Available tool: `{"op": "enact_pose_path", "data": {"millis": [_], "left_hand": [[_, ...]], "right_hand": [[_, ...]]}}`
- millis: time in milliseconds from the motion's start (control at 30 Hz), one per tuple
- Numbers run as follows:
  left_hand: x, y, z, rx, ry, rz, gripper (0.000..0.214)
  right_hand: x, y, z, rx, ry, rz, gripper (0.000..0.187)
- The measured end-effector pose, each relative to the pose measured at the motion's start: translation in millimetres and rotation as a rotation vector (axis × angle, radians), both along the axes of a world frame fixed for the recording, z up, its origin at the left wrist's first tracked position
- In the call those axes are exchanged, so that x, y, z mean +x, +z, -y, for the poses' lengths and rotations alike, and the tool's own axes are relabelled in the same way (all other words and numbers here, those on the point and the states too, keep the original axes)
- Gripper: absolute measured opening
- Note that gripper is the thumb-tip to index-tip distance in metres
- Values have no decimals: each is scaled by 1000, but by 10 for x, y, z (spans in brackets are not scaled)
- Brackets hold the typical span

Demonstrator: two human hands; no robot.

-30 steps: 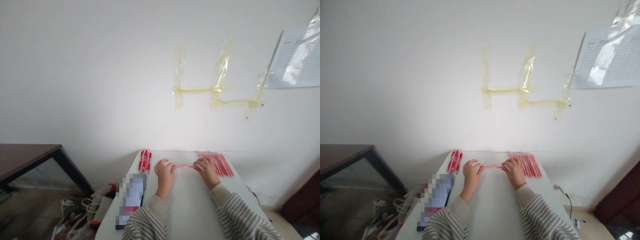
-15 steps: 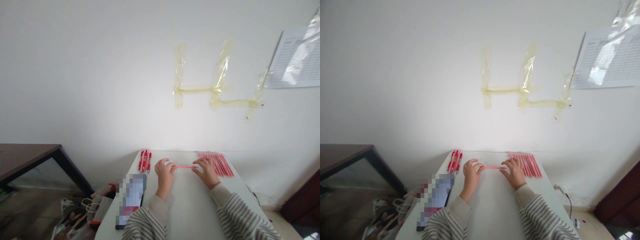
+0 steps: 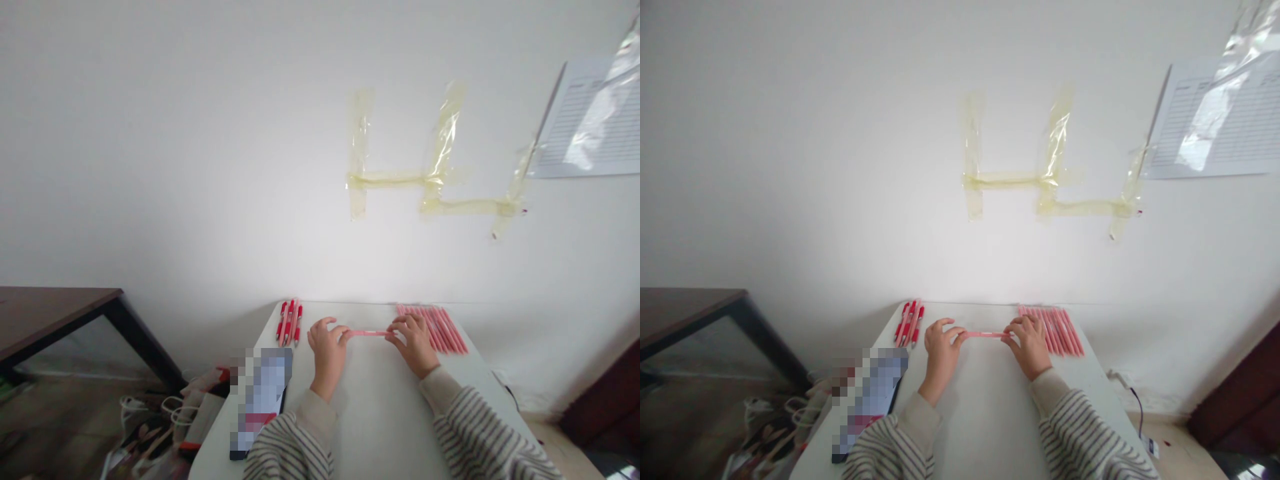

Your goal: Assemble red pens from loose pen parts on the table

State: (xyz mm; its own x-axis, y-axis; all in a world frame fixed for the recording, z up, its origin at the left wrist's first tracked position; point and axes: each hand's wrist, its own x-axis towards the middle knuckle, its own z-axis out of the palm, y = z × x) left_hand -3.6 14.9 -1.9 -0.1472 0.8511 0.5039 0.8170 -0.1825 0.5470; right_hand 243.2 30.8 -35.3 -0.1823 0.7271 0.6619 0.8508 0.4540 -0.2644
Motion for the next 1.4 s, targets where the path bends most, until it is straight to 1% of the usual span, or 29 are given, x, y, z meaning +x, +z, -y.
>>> {"op": "enact_pose_path", "data": {"millis": [233,367,400,500,633,933,1200,1400], "left_hand": [[-11,-18,-12,12,-6,0,8],[-19,-27,-16,9,-22,-4,10],[-20,-25,-16,6,-25,-3,11],[-19,-16,-13,-6,-28,-2,13],[-15,-6,-4,-11,-25,-3,11],[-12,28,16,-46,-20,18,10],[-2,23,21,-34,-4,11,9],[-5,39,21,-61,-7,2,8]], "right_hand": [[-2,28,18,-6,-10,19,18],[-34,25,48,-20,-43,-2,30],[-41,24,55,-28,-47,-5,30],[-54,28,70,-80,-35,5,25],[-46,44,71,-124,-13,32,29],[-56,51,66,-94,-24,21,26],[-48,57,64,-113,-13,11,21],[-53,75,71,-109,-15,21,17]]}}
